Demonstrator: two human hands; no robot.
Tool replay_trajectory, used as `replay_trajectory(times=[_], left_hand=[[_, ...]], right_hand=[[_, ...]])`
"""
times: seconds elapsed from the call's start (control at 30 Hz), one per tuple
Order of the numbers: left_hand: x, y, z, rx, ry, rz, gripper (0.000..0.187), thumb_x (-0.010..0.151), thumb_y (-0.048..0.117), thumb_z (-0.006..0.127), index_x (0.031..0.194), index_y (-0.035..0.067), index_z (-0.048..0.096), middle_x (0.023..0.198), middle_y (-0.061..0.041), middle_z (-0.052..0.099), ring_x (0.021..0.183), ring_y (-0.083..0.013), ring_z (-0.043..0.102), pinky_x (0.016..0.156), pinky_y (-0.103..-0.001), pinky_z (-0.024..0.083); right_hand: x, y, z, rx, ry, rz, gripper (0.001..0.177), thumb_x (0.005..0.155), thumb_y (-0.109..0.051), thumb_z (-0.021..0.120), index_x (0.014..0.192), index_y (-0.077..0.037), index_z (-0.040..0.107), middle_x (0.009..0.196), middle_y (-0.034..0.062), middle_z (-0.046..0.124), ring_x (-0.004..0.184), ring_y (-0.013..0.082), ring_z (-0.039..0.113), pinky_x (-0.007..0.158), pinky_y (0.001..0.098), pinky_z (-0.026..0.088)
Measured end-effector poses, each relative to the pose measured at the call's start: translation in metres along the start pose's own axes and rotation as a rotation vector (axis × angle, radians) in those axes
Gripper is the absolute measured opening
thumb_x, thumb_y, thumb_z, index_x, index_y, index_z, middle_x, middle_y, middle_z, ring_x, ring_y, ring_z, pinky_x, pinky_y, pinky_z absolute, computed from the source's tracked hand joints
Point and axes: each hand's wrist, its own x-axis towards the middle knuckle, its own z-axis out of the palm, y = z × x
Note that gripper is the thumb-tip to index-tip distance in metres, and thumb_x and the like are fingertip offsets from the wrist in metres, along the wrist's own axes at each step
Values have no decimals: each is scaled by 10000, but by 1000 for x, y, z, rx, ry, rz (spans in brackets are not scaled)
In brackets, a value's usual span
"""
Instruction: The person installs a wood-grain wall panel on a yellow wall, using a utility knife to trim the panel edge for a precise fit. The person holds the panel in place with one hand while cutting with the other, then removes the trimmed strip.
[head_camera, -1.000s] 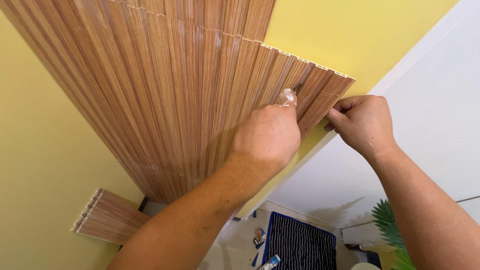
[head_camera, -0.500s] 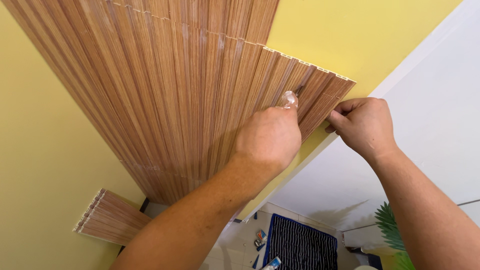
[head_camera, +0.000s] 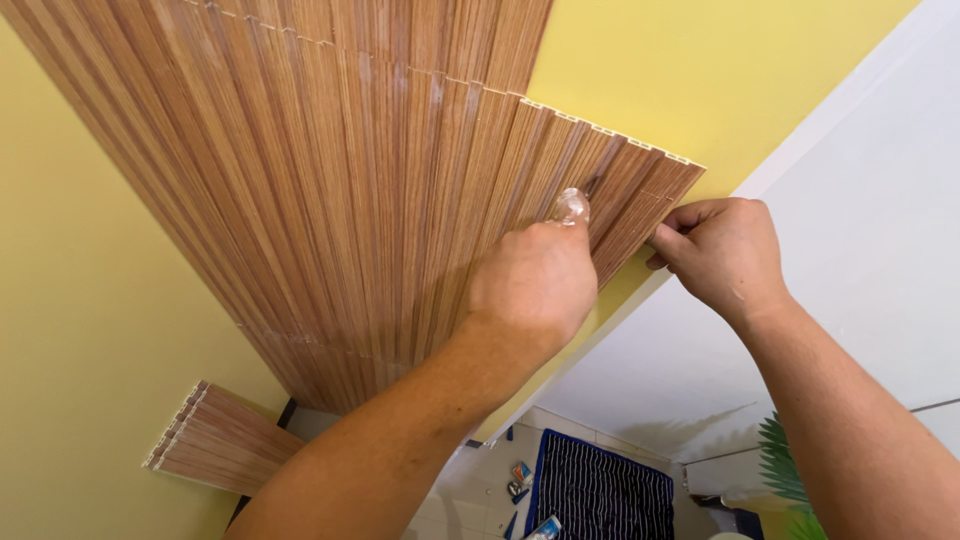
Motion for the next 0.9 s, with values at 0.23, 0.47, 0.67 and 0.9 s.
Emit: replay_trajectory(times=[0.23, 0.47, 0.67, 0.9], left_hand=[[1, -3, 2, 2, 23, 19, 470, 986, 95, 370, 1440, -1, 443, 1065, -216, 718, 988, -372, 717, 829, -483, 589], [1, -4, 4, -5, 37, 36, 511, 966, 89, 373, 1465, -12, 413, 1059, -228, 715, 978, -381, 717, 832, -482, 587], [-1, -2, 3, -17, 40, 29, 525, 970, 84, 358, 1484, -21, 384, 1066, -227, 714, 981, -384, 714, 834, -491, 582], [0, 1, -2, -6, 3, 8, 568, 965, 78, 354, 1527, 0, 330, 1078, -228, 710, 996, -377, 711, 838, -486, 584]], right_hand=[[1, 2, 1, -2, -2, 2, 263, 938, -225, 731, 790, -17, 796, 663, 100, 751, 582, 154, 733, 556, 298, 560], [0, 3, 1, 21, -2, 3, 251, 937, -219, 734, 800, -19, 799, 663, 105, 749, 573, 162, 722, 545, 306, 550], [1, 3, 0, 25, -6, -15, 247, 929, -227, 736, 812, -19, 802, 654, 105, 746, 564, 150, 722, 543, 302, 548], [1, 3, 1, -5, 0, -22, 274, 940, -247, 739, 802, -18, 801, 659, 106, 750, 550, 162, 712, 551, 303, 548]])
